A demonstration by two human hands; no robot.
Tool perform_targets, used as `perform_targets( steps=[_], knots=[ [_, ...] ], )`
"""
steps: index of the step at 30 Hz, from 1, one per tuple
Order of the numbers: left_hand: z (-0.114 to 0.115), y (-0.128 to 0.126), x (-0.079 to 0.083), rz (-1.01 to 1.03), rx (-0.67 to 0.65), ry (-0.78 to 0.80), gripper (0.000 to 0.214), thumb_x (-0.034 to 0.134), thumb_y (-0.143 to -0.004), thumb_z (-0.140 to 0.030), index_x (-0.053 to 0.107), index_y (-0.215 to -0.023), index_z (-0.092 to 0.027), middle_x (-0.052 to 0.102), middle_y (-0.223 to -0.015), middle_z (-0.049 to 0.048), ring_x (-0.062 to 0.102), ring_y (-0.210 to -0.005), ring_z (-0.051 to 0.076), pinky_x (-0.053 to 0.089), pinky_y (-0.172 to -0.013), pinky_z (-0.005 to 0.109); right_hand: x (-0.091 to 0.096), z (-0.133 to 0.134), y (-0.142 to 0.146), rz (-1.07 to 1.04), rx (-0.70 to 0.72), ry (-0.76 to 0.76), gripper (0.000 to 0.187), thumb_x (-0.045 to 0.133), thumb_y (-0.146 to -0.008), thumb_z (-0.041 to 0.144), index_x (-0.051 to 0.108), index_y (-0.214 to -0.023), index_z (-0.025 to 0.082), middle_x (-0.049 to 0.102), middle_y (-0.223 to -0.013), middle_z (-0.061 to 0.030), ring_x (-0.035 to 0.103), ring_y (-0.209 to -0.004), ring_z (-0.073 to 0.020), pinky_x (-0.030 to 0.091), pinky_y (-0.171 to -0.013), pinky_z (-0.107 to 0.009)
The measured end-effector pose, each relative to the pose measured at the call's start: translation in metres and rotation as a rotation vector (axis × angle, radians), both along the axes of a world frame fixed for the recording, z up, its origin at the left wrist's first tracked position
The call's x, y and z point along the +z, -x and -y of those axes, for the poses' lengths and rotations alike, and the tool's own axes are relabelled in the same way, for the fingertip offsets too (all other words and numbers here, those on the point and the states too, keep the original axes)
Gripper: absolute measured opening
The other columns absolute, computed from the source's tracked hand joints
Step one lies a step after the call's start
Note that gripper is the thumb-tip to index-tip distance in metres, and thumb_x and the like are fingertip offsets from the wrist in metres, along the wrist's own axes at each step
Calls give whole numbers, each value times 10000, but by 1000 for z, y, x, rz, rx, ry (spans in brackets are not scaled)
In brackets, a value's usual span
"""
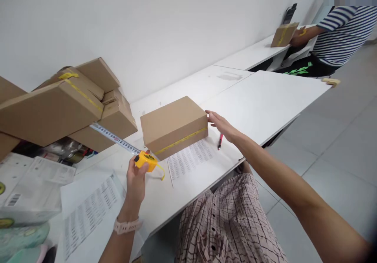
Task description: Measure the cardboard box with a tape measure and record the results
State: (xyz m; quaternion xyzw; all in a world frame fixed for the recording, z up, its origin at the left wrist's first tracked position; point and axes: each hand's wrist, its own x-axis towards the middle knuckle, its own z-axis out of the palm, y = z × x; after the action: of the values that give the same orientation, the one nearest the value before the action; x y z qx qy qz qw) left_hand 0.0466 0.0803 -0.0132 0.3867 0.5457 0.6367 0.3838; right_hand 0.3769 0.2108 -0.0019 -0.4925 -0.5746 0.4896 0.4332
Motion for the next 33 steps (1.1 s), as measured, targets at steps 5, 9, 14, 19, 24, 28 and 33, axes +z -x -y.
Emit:
perform_targets(
  steps=[5,9,14,19,24,28,33],
  knots=[
    [-26,5,23,-4,-31,-74,667,910,-583,-450,632,-1138,-206,705,-1098,52,674,-1009,225,517,-925,331,29,-9,6,112,18,-135,705,398,-980,648,358,-1579,279,428,-1607,-89,452,-1421,-300,423,-1148,-466],
    [-51,13,57,-47,-48,-185,584,879,-636,-421,646,-1124,-199,717,-1066,54,688,-1003,231,540,-913,344,57,-28,8,361,-108,-313,644,405,-982,619,406,-1542,300,631,-1297,-123,616,-1124,-299,467,-1035,-529],
    [-77,10,83,-46,-46,-237,484,857,-655,-401,626,-1023,-187,698,-982,33,712,-934,224,583,-844,343,77,-59,24,633,-307,-496,421,471,-957,543,662,-1136,213,613,-1238,-173,560,-1121,-347,475,-919,-518],
    [-57,-20,88,-126,-133,-348,602,883,-643,-350,552,-1133,-237,713,-1077,68,720,-1009,293,609,-765,369,91,-88,46,785,-91,-785,331,383,-916,112,674,-1051,192,709,-1173,-131,579,-1112,-310,389,-1011,-481],
    [-32,-53,62,-48,-711,60,634,868,-676,-443,522,-1151,-206,730,-1081,139,714,-954,298,588,-700,354,93,-95,62,855,-111,-734,362,385,-869,57,633,-1110,165,704,-1177,-153,609,-1000,-304,425,-877,-410],
    [-33,-63,40,45,-862,182,604,852,-705,-464,513,-1136,-212,724,-1103,132,686,-985,264,536,-720,311,88,-95,67,852,-147,-752,334,320,-948,108,610,-1109,148,721,-1089,-162,616,-977,-295,401,-920,-412],
    [-41,-64,38,90,-914,204,582,858,-689,-459,521,-1091,-209,726,-1091,124,671,-903,224,494,-739,318,87,-95,69,977,-122,-819,498,308,-935,79,545,-1360,183,715,-1076,-130,590,-945,-294,358,-863,-414]
  ],
)
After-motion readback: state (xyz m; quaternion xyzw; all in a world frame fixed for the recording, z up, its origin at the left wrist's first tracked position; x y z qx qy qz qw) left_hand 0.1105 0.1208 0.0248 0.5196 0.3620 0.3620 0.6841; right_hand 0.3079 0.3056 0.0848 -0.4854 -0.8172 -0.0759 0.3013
